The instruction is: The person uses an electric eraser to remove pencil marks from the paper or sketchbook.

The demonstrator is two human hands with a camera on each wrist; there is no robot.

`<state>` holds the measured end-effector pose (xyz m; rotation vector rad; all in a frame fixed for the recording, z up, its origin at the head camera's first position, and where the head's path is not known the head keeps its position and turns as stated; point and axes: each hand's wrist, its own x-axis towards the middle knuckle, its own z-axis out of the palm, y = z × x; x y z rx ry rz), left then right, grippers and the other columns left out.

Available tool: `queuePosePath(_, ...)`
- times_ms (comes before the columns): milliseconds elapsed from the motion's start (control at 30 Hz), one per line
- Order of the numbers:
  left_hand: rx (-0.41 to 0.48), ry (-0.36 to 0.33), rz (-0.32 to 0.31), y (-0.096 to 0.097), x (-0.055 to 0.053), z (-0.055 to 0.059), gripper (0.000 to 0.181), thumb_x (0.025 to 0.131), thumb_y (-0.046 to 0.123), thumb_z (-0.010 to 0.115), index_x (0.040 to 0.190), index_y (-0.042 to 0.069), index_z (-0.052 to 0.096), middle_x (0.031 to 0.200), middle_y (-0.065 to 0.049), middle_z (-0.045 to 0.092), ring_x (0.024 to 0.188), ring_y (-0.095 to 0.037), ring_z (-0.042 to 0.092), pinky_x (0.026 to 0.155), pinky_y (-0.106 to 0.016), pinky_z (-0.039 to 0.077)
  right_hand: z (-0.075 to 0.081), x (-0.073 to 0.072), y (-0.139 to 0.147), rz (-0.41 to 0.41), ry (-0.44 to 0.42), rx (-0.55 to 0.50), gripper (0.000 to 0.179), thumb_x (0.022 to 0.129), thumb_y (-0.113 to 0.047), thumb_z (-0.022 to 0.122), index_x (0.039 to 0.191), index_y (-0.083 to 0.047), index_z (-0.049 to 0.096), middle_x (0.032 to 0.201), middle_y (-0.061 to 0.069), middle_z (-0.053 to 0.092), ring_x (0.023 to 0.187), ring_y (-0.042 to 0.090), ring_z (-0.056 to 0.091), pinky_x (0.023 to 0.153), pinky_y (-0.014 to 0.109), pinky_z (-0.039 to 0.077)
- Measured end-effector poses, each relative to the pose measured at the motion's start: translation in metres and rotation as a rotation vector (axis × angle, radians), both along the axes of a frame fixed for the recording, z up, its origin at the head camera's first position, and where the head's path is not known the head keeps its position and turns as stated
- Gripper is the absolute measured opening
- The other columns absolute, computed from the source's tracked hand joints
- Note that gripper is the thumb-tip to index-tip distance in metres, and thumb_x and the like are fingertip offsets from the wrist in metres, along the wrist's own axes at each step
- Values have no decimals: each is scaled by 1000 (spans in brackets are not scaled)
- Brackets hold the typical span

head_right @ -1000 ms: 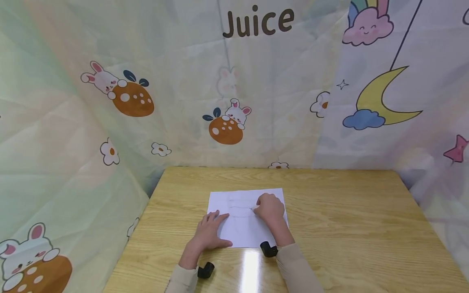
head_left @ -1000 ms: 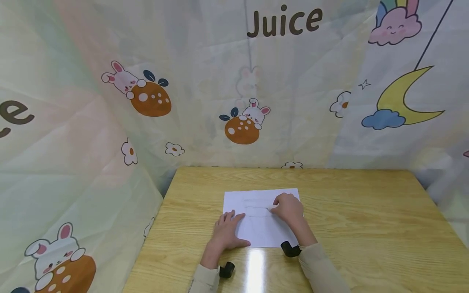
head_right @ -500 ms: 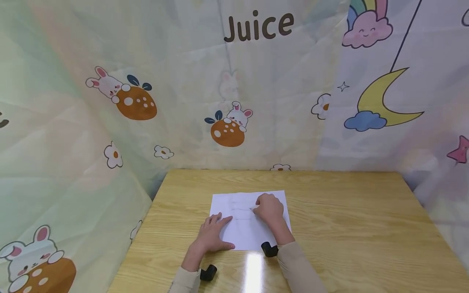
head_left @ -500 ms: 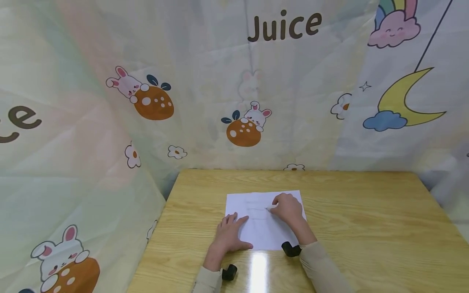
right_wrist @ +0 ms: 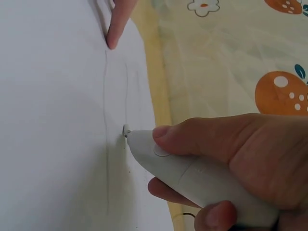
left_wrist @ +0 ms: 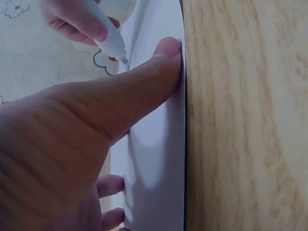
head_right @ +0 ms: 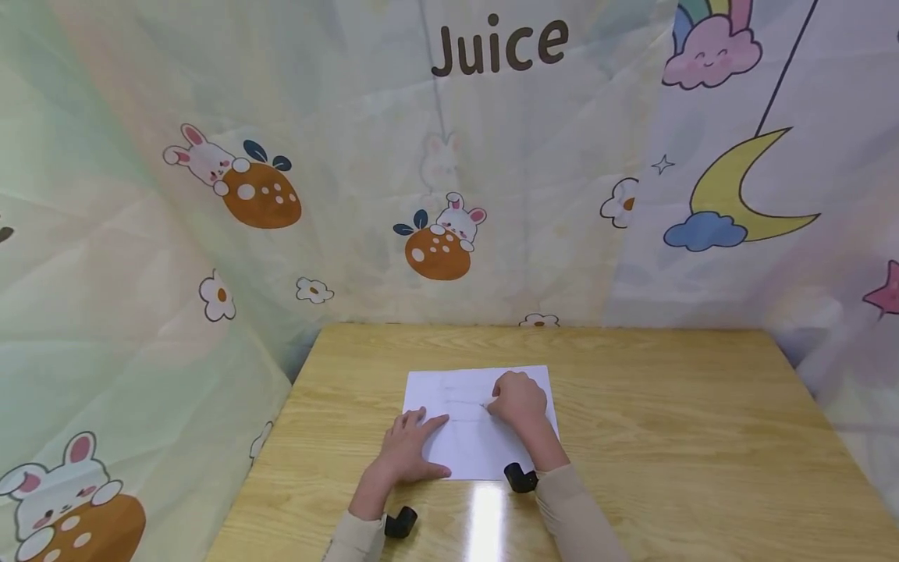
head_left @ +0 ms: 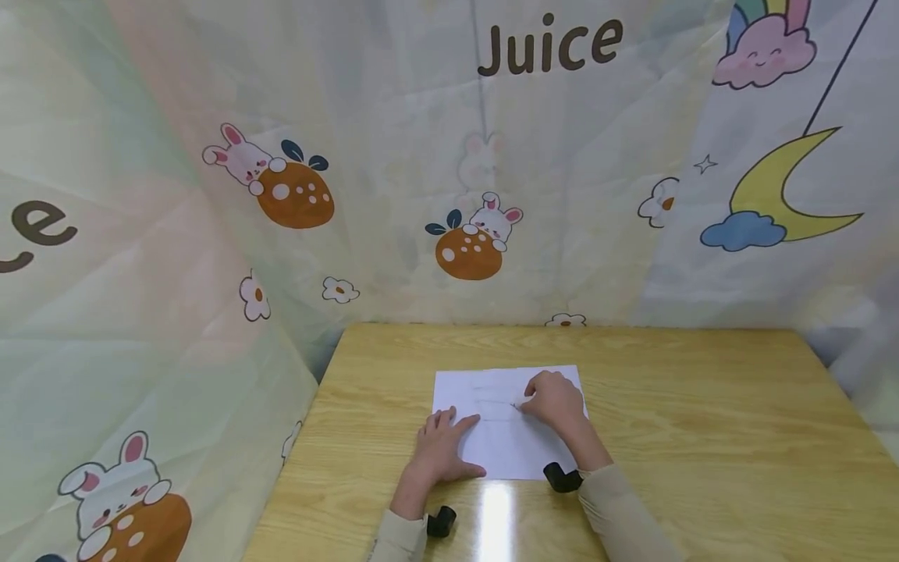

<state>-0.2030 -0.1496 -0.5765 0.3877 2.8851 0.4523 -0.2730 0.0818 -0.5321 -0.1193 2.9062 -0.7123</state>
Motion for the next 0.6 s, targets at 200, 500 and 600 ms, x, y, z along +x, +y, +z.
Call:
queuePosePath(200, -9, -2, 3, 0, 1, 0, 88, 67, 59, 81, 143, 29, 49, 149, -20, 34, 133, -44, 28, 102, -62, 29, -2, 1, -2, 17, 9, -9, 18, 75, -25, 80, 86, -11, 76, 85, 3, 69, 65, 18, 58, 51, 36, 48)
queuePosePath(500, -31, -6, -5, 2, -2, 0, 87, 68, 58, 81, 144, 31, 49, 150, -21, 32, 134, -46, 27, 104, -63, 28, -4, 2, -6, -12, 18, -33, 18, 76, -25, 80, 86, -10, 75, 85, 5, 69, 66, 20, 58, 52, 36, 49)
queuePosePath(600, -37, -23, -12, 3, -3, 0, 87, 68, 57, 81, 144, 31, 48, 150, -24, 31, 134, -48, 25, 104, -63, 28, -4, 3, -7, -28, 9, -32, 20, 76, -25, 81, 87, -10, 75, 85, 6, 69, 65, 20, 58, 52, 37, 49)
